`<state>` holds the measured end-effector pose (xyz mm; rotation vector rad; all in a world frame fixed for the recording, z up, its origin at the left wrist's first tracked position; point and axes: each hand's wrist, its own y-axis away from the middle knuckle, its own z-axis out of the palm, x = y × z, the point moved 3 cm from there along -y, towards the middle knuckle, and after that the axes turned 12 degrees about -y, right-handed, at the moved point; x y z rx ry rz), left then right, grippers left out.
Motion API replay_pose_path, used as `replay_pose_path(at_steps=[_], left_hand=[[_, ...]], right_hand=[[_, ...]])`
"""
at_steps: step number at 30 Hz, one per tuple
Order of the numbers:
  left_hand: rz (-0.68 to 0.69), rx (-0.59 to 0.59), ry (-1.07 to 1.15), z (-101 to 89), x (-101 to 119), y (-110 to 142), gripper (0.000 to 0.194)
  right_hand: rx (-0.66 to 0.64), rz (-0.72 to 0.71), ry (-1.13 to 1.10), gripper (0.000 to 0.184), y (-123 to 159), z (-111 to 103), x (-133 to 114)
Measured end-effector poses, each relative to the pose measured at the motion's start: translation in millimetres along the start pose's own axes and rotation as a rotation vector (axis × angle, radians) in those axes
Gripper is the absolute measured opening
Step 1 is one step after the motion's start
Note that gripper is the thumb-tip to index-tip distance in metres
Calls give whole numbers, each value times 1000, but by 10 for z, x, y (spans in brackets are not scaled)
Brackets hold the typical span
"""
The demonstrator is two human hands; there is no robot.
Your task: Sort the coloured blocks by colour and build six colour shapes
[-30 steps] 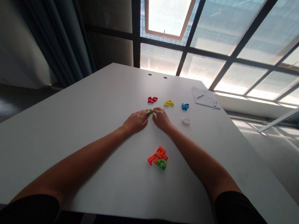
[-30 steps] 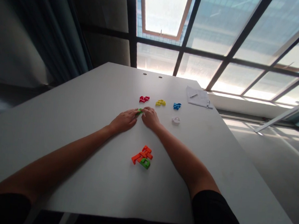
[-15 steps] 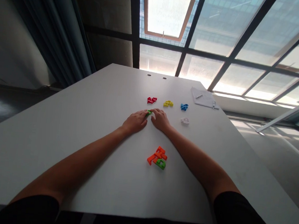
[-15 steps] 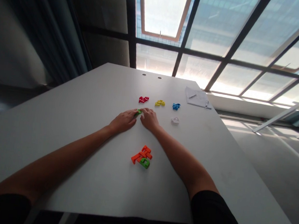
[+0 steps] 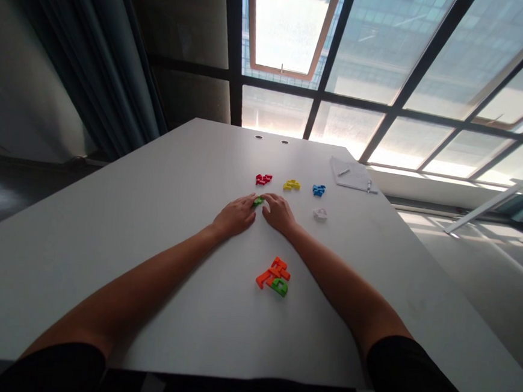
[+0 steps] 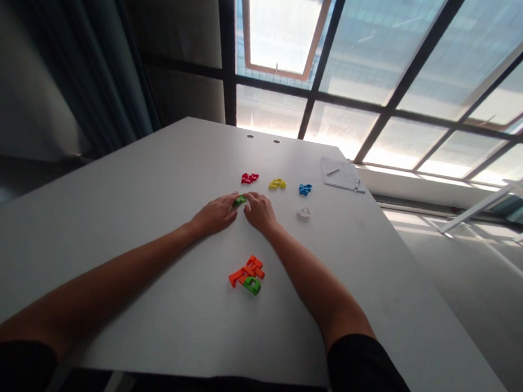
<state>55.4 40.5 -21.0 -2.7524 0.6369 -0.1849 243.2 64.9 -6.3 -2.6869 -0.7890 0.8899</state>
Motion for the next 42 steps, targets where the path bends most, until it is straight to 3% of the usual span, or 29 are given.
replay_pose_path(at_steps=[9,42], left_hand=[[-153,32,-88,-32,-31,54,71],[-135,-9,-93,-100,6,46,66]], right_hand=[[2,97,-5,58,22,-37,-22],[-35,93,32,55,13,-13,-22]])
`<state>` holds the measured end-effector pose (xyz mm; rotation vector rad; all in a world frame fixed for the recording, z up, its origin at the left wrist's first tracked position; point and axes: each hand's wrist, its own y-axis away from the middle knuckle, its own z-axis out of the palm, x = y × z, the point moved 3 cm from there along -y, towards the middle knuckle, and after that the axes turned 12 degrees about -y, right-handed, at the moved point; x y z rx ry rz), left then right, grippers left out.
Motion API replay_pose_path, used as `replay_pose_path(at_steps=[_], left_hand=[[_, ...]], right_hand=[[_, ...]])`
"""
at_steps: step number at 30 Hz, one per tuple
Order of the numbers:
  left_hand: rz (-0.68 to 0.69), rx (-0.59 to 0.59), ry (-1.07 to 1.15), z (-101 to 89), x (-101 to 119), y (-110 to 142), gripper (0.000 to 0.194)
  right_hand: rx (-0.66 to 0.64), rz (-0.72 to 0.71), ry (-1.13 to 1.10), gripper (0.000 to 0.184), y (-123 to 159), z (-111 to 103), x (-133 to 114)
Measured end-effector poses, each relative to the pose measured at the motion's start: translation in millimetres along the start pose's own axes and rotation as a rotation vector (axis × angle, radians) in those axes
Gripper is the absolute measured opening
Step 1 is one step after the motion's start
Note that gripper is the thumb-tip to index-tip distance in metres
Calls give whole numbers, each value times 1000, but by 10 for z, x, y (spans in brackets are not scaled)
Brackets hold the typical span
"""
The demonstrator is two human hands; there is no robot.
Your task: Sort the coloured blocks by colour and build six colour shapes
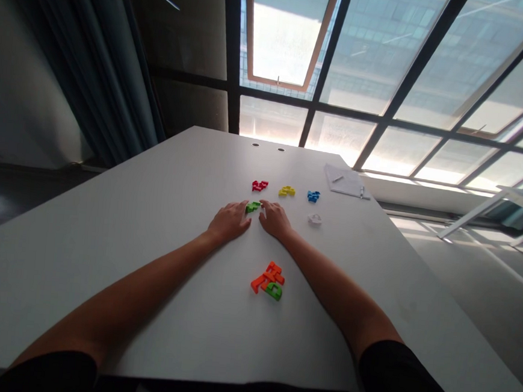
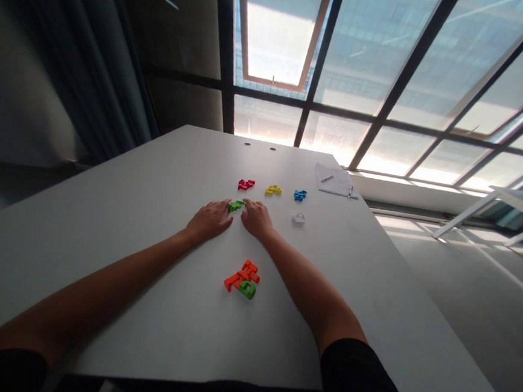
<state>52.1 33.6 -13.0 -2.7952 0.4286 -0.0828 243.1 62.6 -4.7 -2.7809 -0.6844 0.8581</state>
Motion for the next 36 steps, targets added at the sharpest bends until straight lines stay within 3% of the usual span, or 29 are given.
replay_pose_path(at_steps=[36], left_hand=[[-26,-26,-66,-49,46,13,55]], right_hand=[[-2,-8,39,48,-27,59,60]])
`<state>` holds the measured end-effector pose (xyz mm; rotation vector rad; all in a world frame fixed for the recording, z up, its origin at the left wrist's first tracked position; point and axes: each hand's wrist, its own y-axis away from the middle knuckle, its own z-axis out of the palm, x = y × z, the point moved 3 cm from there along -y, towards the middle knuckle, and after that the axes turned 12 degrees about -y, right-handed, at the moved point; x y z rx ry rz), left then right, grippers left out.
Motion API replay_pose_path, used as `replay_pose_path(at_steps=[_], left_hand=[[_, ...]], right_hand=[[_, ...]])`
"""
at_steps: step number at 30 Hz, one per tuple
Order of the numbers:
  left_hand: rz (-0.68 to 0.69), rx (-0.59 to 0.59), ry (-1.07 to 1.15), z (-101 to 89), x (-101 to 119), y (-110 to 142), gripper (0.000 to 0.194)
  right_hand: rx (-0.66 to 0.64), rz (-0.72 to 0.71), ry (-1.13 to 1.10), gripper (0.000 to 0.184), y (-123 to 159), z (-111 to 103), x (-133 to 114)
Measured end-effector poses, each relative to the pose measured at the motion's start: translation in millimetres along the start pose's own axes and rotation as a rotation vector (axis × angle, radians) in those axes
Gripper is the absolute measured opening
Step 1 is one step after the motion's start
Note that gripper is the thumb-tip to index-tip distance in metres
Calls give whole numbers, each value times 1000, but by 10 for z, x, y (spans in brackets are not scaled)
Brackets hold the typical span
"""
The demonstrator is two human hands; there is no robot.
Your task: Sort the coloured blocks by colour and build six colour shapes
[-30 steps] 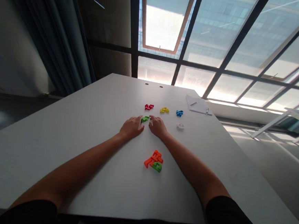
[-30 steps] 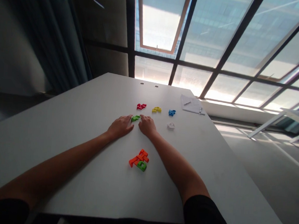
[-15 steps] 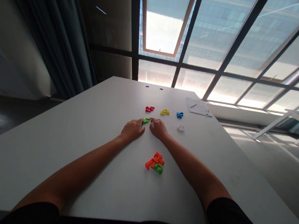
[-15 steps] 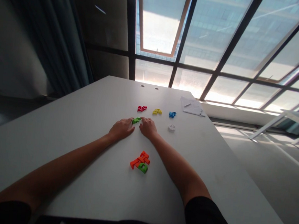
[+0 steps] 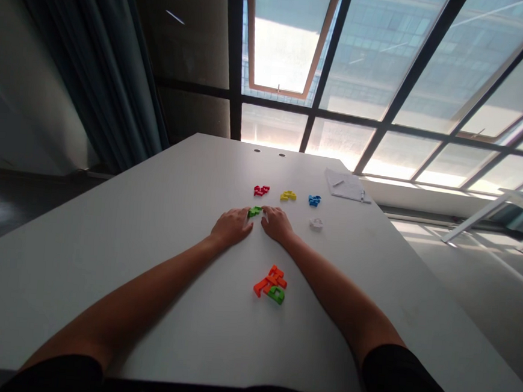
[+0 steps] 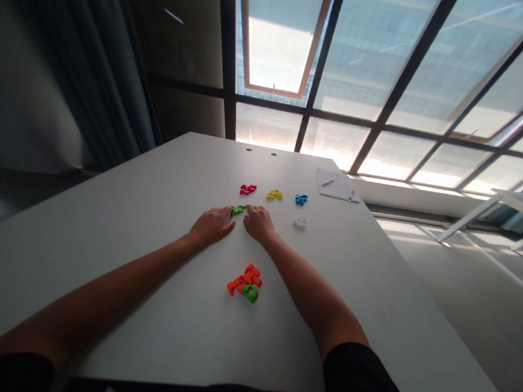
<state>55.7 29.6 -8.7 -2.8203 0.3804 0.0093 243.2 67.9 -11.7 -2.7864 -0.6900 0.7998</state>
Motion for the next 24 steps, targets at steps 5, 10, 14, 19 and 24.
replay_pose_path(at_steps=[5,10,14,19,24], left_hand=[[1,6,10,-7,2,2,53],[-3,0,11,-16,3,3,53],[-5,-2,18,-15,2,4,54],[-8,-7,16,-5,-2,3,55],[-8,-2,20,0,-1,0,54]], right_hand=[[-2,-7,0,48,-1,2,6],[-2,-3,5,47,3,-9,-4],[-8,5,3,47,8,-18,-15],[-10,5,1,47,9,-30,-24],[-17,3,2,46,8,-36,-28]])
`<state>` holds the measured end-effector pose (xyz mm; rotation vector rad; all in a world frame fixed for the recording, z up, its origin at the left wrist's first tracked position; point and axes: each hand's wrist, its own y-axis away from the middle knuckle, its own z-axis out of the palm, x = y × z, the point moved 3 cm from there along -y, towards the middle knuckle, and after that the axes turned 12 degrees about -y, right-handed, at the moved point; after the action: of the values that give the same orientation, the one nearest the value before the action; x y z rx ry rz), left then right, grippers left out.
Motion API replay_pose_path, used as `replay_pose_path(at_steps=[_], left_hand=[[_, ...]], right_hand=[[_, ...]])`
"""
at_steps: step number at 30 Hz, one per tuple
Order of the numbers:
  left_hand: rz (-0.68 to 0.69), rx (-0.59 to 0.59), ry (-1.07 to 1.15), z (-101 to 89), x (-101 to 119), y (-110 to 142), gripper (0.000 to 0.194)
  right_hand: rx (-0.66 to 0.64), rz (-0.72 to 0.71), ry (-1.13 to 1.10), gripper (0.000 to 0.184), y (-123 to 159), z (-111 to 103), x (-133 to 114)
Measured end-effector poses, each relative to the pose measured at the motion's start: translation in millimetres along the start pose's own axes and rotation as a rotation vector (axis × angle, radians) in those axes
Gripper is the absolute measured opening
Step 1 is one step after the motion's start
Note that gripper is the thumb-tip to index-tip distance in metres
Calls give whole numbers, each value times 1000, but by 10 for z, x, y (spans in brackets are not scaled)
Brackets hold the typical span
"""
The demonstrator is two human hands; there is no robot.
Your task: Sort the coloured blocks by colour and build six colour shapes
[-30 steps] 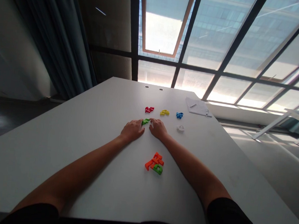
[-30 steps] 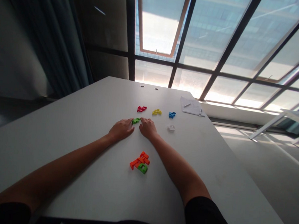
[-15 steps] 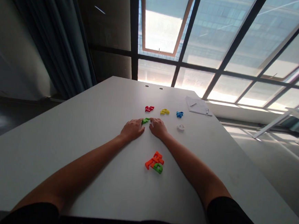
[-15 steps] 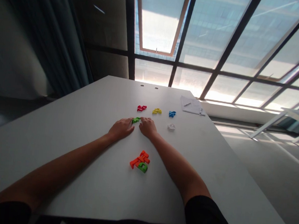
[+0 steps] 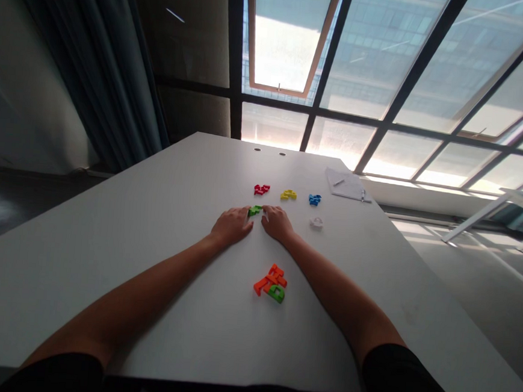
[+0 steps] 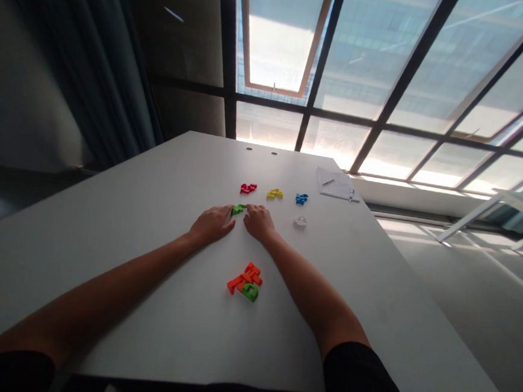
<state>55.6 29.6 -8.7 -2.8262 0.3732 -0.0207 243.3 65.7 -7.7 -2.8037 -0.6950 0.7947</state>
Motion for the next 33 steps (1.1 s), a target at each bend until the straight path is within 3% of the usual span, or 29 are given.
replay_pose_path(at_steps=[33], left_hand=[[-2,11,3,14,1,-1,55]], right_hand=[[6,1,7,47,-7,26,31]])
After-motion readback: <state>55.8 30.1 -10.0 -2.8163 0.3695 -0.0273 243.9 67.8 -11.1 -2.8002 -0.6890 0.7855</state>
